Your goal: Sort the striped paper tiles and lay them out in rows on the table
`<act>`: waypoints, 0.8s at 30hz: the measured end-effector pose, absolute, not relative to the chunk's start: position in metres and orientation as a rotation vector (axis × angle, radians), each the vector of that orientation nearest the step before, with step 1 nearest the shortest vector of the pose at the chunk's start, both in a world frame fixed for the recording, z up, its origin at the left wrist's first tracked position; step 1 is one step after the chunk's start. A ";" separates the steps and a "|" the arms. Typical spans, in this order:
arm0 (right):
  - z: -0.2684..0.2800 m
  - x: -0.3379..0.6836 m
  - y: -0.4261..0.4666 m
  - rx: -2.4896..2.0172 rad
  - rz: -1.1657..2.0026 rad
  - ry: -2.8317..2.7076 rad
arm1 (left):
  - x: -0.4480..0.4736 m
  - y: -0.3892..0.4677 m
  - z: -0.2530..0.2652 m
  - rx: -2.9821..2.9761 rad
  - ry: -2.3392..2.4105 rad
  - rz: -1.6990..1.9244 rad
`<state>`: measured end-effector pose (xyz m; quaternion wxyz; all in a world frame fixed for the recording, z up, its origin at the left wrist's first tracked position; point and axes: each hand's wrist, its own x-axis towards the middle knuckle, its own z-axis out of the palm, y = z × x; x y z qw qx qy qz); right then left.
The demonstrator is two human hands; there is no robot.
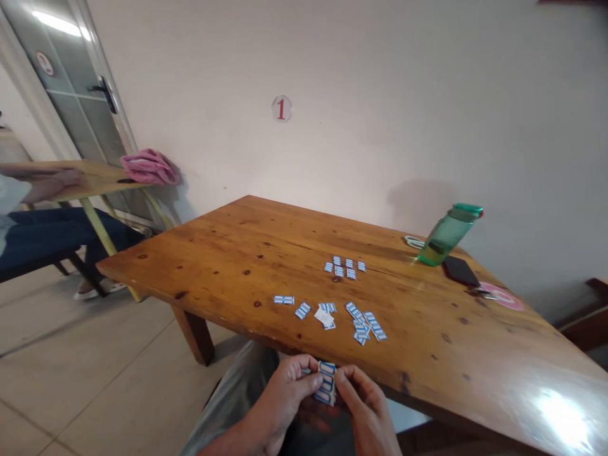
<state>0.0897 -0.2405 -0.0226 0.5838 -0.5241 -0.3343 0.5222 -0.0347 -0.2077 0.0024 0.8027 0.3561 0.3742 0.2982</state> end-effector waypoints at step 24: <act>-0.018 0.089 -0.241 -1.159 1.357 -0.781 | -0.037 -0.203 -0.006 0.638 0.777 0.682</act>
